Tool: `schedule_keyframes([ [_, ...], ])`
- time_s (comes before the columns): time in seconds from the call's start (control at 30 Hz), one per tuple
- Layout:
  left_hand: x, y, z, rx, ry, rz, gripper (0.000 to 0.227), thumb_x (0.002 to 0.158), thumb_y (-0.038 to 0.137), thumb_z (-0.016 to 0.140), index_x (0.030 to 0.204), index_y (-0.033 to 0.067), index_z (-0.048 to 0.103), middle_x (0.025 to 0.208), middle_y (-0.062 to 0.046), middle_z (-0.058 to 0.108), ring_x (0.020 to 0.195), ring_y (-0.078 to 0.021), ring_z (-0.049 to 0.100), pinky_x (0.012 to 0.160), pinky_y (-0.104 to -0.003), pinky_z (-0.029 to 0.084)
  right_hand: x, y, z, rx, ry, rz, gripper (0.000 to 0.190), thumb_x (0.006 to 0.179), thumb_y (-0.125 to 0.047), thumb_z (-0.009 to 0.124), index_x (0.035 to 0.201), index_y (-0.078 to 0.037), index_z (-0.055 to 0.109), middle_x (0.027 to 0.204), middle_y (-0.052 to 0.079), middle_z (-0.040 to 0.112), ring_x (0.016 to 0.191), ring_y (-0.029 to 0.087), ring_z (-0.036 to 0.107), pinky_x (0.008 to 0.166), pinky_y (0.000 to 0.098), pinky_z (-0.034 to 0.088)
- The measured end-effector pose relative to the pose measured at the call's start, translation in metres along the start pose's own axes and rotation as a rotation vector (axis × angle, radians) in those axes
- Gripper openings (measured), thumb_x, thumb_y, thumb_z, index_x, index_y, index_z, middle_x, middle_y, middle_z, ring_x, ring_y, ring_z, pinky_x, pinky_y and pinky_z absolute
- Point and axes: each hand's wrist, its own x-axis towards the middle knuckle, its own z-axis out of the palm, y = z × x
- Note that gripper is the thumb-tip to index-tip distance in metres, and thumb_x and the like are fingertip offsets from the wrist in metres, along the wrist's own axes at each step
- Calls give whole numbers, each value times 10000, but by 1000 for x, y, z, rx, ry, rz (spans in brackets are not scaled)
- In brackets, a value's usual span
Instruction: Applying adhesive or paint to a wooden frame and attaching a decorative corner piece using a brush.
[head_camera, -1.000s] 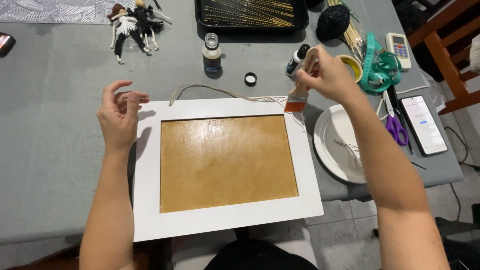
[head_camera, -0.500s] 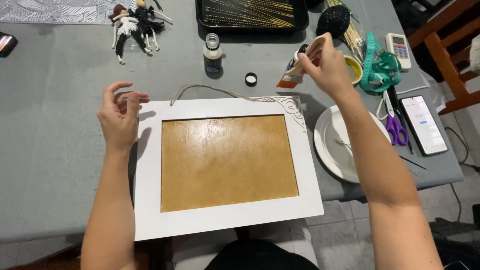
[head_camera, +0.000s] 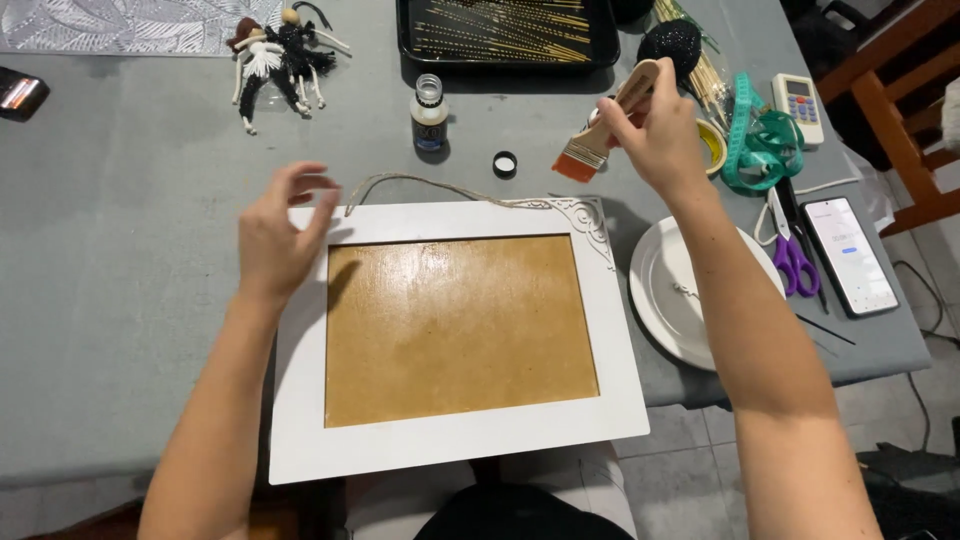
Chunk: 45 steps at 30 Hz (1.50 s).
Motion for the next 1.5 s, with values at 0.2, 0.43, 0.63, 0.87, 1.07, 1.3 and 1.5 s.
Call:
schedule_keyframes([
  [0.2,55,107,71,50,-411,233,216,848,213,736,1033,103,737,1015,-87,723,905,-309,631,702,-458,512,3,0,-6,172,-44,74,364,1014,-138,768,1179,-76,450,1021,138,724,978,204,754,829,304,611],
  [0.43,71,27,248,309,-324,418,164,890,351,749,978,217,785,1009,-23,664,941,-293,595,725,-430,484,3,-3,-6,193,-40,65,170,1013,-86,736,1136,8,665,1058,142,741,966,228,746,784,312,663],
  [0.63,67,56,222,370,-269,489,116,888,237,692,851,167,777,985,-14,680,869,-259,586,796,-378,445,10,6,2,194,-145,130,242,1129,-264,536,1140,-38,450,1019,194,758,715,181,732,599,281,626],
  [0.87,44,81,183,242,-273,378,175,924,210,659,839,87,750,920,-68,675,837,-277,576,851,-404,429,17,-9,11,193,-312,242,324,1032,-221,690,1198,-68,456,946,82,759,805,168,756,685,294,567],
  [1.07,36,69,181,224,-225,476,136,867,261,773,784,155,787,885,-38,648,839,-260,567,814,-406,430,26,-17,29,116,-433,285,300,1038,-247,671,1154,-85,447,877,59,764,760,143,708,615,293,490],
  [1.3,35,67,180,224,-151,516,150,845,259,790,739,153,780,872,-36,643,832,-255,558,794,-401,431,25,-15,33,124,-428,277,297,1044,-262,666,1106,-100,425,862,43,768,761,134,714,663,290,490],
  [1.5,37,67,181,223,-131,526,119,811,249,804,730,167,775,897,-31,644,842,-257,548,801,-393,430,22,-4,37,110,-327,209,348,1044,-298,671,1110,-86,403,901,59,776,771,149,716,637,307,499],
])
